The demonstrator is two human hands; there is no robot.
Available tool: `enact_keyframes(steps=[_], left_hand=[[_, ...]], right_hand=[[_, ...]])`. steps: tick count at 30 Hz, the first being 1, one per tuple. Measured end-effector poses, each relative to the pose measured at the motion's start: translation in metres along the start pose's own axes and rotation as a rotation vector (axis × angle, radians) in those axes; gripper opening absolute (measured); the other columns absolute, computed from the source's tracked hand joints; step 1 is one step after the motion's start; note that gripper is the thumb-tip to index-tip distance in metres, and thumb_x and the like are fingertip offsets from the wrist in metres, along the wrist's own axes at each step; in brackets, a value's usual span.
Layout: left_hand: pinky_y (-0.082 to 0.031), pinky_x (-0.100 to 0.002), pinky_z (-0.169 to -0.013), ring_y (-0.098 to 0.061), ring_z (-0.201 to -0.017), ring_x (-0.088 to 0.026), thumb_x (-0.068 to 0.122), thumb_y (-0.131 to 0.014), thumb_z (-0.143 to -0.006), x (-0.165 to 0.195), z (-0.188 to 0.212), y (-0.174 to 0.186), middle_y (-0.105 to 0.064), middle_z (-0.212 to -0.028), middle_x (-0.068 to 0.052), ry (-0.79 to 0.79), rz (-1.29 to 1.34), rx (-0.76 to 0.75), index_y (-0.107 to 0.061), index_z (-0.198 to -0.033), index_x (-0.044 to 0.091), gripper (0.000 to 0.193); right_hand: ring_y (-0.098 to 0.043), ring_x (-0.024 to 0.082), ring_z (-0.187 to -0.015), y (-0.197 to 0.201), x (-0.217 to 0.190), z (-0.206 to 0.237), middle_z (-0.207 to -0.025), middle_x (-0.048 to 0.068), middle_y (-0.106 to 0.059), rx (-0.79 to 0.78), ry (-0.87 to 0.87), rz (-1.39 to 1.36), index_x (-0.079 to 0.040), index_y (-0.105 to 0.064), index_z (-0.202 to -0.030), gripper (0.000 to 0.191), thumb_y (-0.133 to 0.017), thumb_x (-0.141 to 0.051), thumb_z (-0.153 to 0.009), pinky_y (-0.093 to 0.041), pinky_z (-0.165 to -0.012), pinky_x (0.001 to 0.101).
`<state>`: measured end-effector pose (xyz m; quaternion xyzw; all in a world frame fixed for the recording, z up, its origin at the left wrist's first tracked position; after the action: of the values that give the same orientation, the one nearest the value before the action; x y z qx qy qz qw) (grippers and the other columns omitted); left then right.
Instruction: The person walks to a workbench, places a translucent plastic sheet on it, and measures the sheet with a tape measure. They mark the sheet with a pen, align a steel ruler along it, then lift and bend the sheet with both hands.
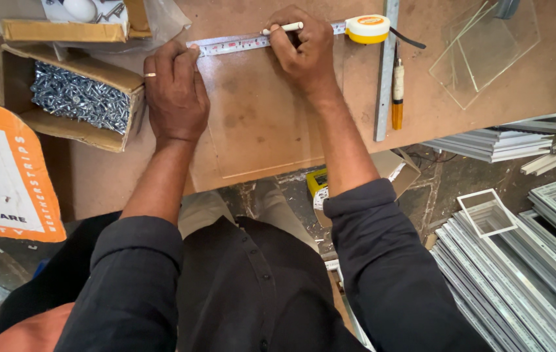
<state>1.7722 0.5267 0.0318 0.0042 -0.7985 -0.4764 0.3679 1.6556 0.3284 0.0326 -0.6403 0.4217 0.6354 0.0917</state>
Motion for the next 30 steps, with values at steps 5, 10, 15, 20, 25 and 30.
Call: enact_keyframes(steps=[5,10,15,20,25,30], left_hand=[[-0.048,-0.047,-0.1,-0.055,-0.115,-0.036,-0.001,-0.065,-0.102,-0.001,0.0,-0.001,-0.058,-0.124,-0.012,-0.008,-0.004,0.001,-0.064,-0.123,0.006,0.021],[-0.048,-0.047,-0.1,-0.056,-0.116,-0.036,0.0,-0.066,-0.102,0.0,0.0,0.0,-0.058,-0.124,-0.012,-0.011,-0.024,0.006,-0.065,-0.122,0.006,0.021],[-0.049,-0.046,-0.101,-0.056,-0.116,-0.035,0.0,-0.065,-0.103,-0.001,0.0,0.0,-0.058,-0.123,-0.011,0.005,-0.011,0.0,-0.065,-0.122,0.006,0.021],[-0.049,-0.046,-0.101,-0.056,-0.116,-0.035,0.0,-0.065,-0.105,-0.001,0.001,0.0,-0.058,-0.125,-0.011,0.016,-0.016,-0.002,-0.064,-0.122,0.007,0.019],[-0.048,-0.046,-0.102,-0.056,-0.117,-0.035,0.001,-0.064,-0.102,0.001,0.0,0.0,-0.058,-0.125,-0.011,0.006,-0.031,0.003,-0.064,-0.122,0.007,0.02],[-0.048,-0.046,-0.1,-0.055,-0.115,-0.036,0.0,-0.064,-0.102,-0.001,-0.002,-0.001,-0.058,-0.124,-0.012,0.012,0.009,-0.01,-0.065,-0.123,0.007,0.022]], right_hand=[[-0.068,0.017,-0.067,-0.001,0.003,-0.001,-0.082,0.008,-0.074,-0.005,-0.015,0.017,-0.001,-0.071,-0.089,0.008,-0.064,-0.003,-0.092,-0.052,-0.063,0.0305],[-0.07,0.017,-0.067,-0.001,0.003,0.0,-0.083,0.008,-0.075,-0.009,0.002,0.019,-0.001,-0.07,-0.09,0.008,-0.064,-0.004,-0.093,-0.053,-0.063,0.0303],[-0.07,0.017,-0.069,-0.001,0.004,0.0,-0.082,0.008,-0.074,-0.009,0.015,0.017,-0.001,-0.07,-0.091,0.006,-0.065,-0.004,-0.094,-0.053,-0.064,0.03],[-0.067,0.015,-0.067,-0.001,0.013,0.003,-0.08,0.008,-0.074,0.011,-0.026,-0.003,0.0,-0.071,-0.09,0.008,-0.065,-0.003,-0.093,-0.052,-0.063,0.0298],[-0.062,0.012,-0.065,-0.005,0.042,0.01,-0.078,0.005,-0.072,0.069,-0.342,-0.371,0.003,-0.073,-0.095,0.016,-0.063,-0.007,-0.101,-0.05,-0.061,0.0281],[-0.073,0.015,-0.097,0.048,0.013,0.014,-0.106,0.007,-0.077,0.196,-0.12,-0.228,-0.001,-0.067,-0.12,0.023,-0.057,-0.02,-0.113,-0.058,-0.089,0.0307]])
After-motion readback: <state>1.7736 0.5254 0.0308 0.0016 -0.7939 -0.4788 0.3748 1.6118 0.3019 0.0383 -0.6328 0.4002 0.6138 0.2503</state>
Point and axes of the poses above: each hand's wrist, its own z-axis away from the middle knuckle, its own y-axis out of the back of the hand, x = y × z, the point moved 8 cm from there along -z, towards the middle knuckle
